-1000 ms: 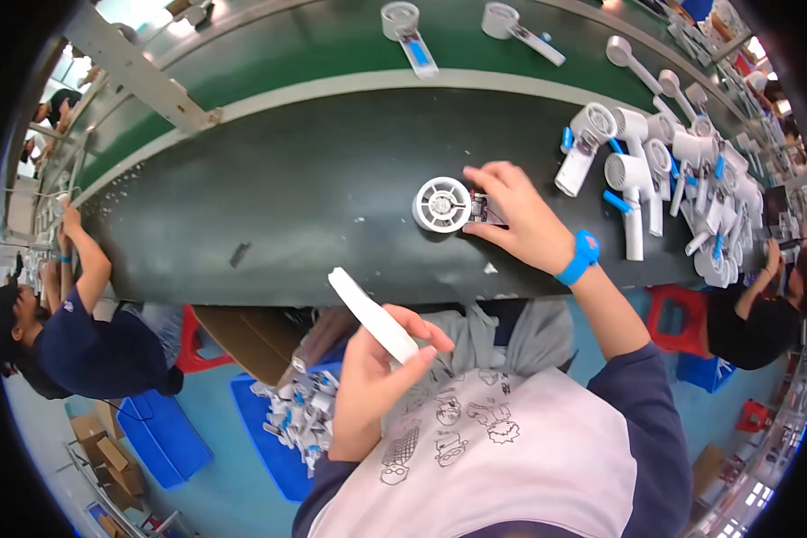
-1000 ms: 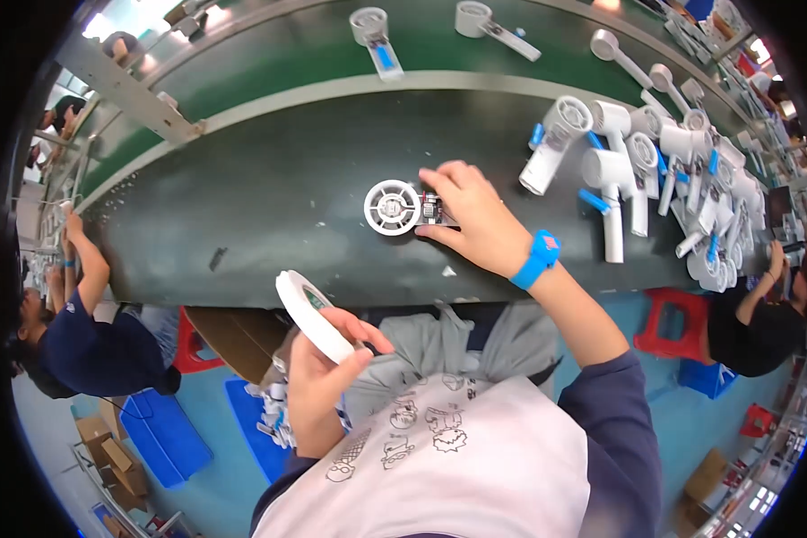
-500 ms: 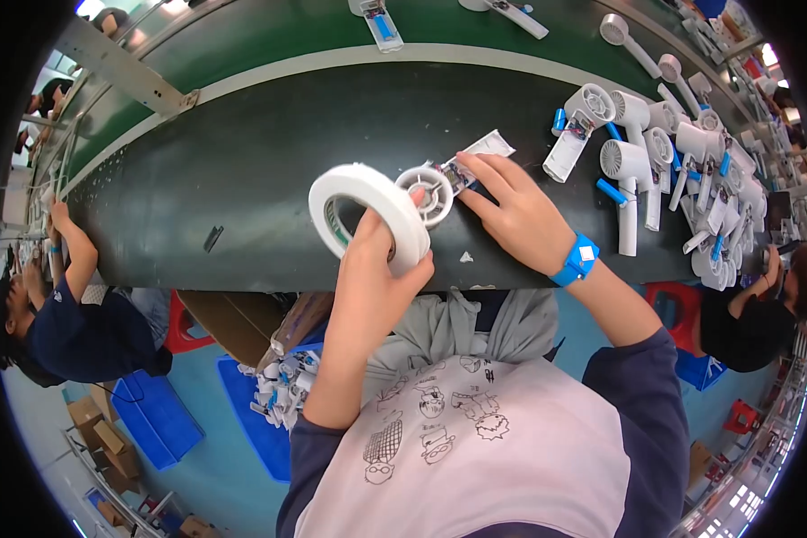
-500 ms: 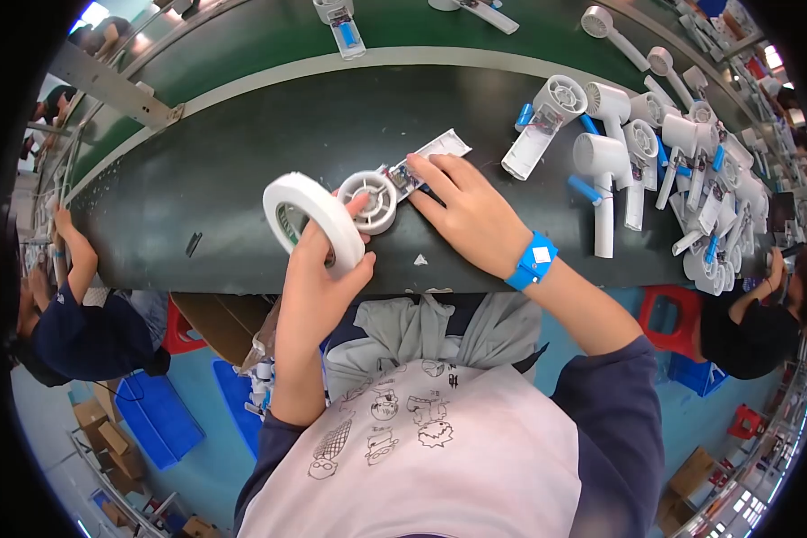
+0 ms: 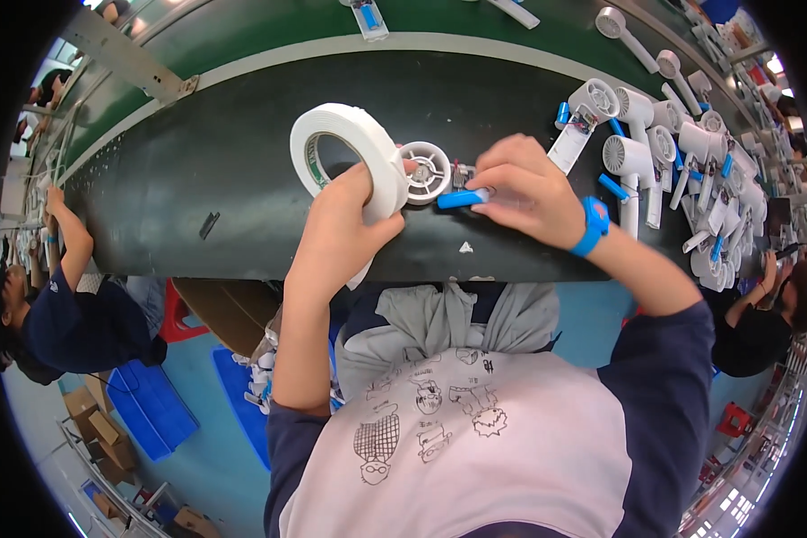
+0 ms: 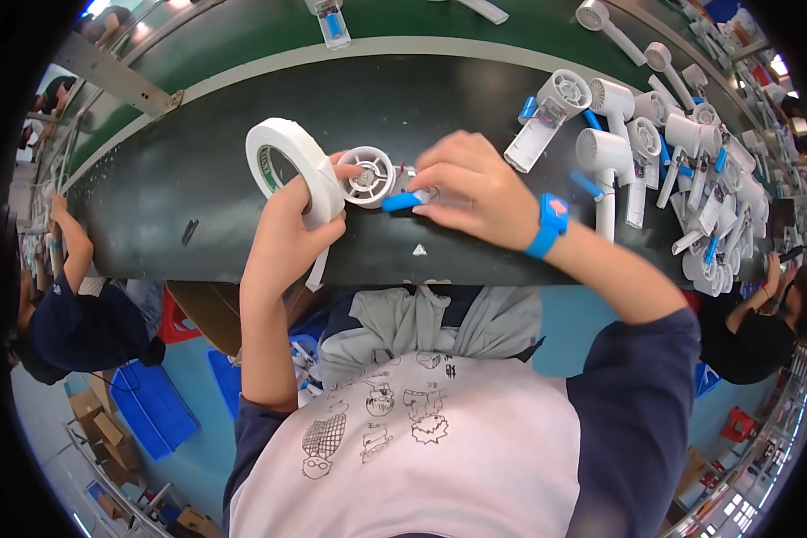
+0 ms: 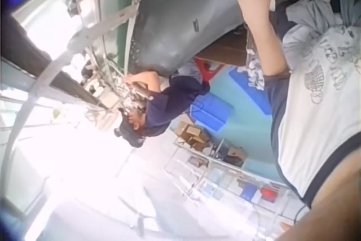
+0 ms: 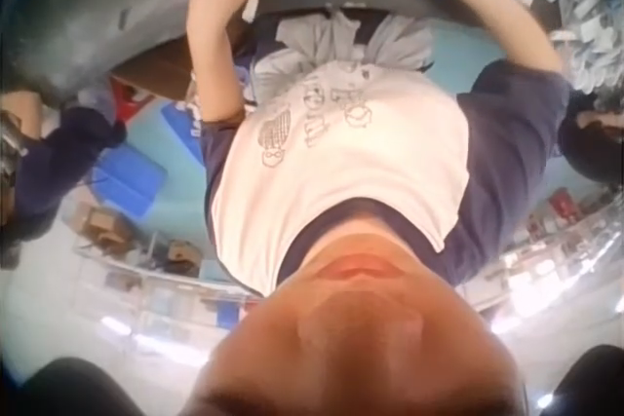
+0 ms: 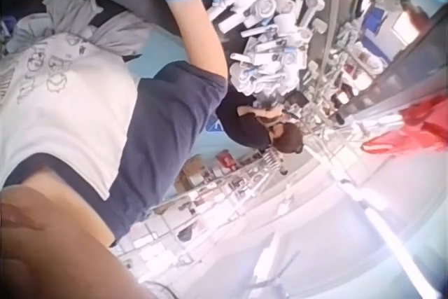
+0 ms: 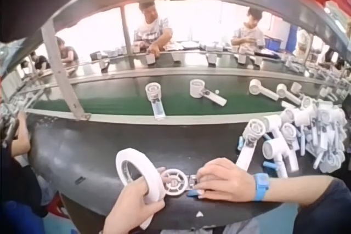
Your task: The person assembles portable handheld fans by hand, inserting lithium batteries, circuit boards, and fan blades into fan housings, then securing them with adhesive tape.
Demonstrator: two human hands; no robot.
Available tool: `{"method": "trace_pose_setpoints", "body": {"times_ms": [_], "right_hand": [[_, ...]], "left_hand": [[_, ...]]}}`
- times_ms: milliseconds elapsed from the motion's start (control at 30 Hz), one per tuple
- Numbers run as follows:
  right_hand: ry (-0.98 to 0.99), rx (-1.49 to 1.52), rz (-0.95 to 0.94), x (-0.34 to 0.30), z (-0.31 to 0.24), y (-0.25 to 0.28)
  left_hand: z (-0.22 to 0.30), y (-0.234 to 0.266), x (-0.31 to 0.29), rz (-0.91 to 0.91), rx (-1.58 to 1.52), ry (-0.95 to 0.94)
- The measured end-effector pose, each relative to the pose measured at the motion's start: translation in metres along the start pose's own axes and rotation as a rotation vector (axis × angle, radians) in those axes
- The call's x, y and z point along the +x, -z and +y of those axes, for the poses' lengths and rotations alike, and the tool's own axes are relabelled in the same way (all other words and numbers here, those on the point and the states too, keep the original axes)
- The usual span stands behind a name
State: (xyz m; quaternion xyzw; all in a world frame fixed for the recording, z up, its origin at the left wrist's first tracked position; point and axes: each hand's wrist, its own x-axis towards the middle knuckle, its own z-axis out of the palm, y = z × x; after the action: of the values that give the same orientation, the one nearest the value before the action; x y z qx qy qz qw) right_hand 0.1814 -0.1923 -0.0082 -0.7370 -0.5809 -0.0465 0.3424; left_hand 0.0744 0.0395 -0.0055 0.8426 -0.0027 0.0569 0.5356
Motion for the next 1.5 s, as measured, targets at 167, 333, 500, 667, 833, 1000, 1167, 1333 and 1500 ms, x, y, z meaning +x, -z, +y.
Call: {"method": "trace_pose_setpoints", "body": {"times_ms": [167,333,500,667,833,1000,1167,1333,1500], "right_hand": [[-0.677,1.021,0.313,-0.037,-0.049,-0.039],[-0.704,1.225,0.504,-0.043,-0.088,-0.067],[-0.589,1.184,0.545,-0.05,-0.083,-0.077],[-0.51,0.796,0.272,-0.043,-0.085,-0.054],[-0.592,0.506,0.164,-0.031,-0.1,-0.042],[-0.515,0.254,0.107,-0.038,-0.095,-0.028],[-0.414,0.283,-0.152,-0.03,-0.102,-0.016],[-0.46,0.443,-0.032,-0.032,-0.092,-0.015],[-0.504,0.541,-0.025,-0.029,-0.089,-0.018]], "left_hand": [[0.024,0.007,-0.025,0.095,0.079,-0.001],[0.04,0.003,-0.089,-0.042,-0.791,0.346],[0.032,-0.02,-0.11,0.061,-0.763,0.386],[0.04,-0.025,-0.107,-0.066,-0.759,0.426],[0.043,-0.028,-0.099,-0.288,-0.708,0.529],[0.044,-0.026,-0.095,-0.126,-0.731,0.539],[0.043,-0.023,-0.094,-0.19,-0.79,0.526],[0.04,-0.019,-0.103,-0.183,-0.821,0.594],[0.042,-0.022,-0.1,-0.567,-0.499,0.63]]}}
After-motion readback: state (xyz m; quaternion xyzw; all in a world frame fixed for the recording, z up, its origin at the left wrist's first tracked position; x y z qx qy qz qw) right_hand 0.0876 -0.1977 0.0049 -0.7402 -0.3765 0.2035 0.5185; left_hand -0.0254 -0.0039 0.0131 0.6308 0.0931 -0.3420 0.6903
